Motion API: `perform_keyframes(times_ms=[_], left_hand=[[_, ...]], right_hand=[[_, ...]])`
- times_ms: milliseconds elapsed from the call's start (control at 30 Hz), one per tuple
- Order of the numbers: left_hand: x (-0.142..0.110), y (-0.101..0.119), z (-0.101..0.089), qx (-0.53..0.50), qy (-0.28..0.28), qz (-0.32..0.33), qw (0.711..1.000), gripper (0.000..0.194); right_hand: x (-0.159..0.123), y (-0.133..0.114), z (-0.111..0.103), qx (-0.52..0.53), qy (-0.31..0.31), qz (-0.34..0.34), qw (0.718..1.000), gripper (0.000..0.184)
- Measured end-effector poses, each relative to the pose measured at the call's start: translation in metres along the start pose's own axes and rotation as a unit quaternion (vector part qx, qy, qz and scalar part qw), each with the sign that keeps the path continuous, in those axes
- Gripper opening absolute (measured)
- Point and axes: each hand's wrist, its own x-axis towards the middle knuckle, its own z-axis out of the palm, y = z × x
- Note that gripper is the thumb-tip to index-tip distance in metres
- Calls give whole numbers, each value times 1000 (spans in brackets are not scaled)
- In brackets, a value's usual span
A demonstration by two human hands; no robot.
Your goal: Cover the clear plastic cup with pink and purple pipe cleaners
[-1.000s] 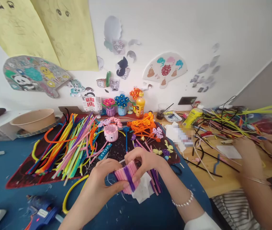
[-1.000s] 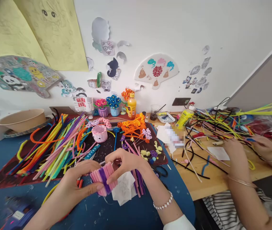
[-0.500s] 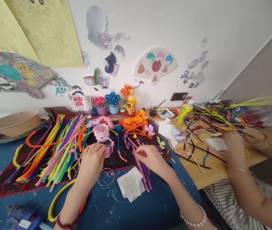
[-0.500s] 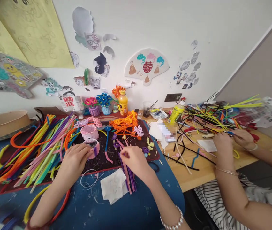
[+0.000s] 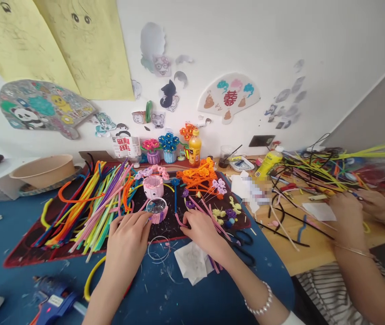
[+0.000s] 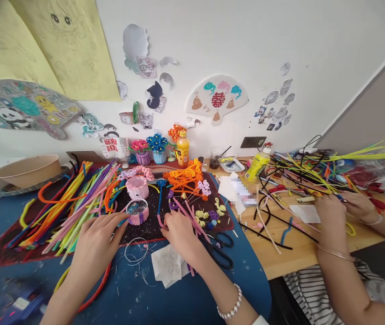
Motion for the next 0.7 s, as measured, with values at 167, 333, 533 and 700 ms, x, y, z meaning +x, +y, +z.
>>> perform_keyframes(times_ms=[167, 333, 533, 700], left_hand=[[-10, -1, 2, -14, 11, -14, 1000, 33], [-22, -5, 1, -53, 10, -25, 998, 29], [-25, 0, 2, -71, 35, -21, 997, 29], [-26, 7, 7, -84, 26, -16, 996, 27]], right_hand=[[-4, -2, -4, -9, 9, 11, 1000, 5], [-14, 7, -18, -38, 39, 103, 993, 13], [-18, 18, -18, -57, 27, 174, 983, 15], [-16, 20, -15, -44, 21, 179, 983, 18]])
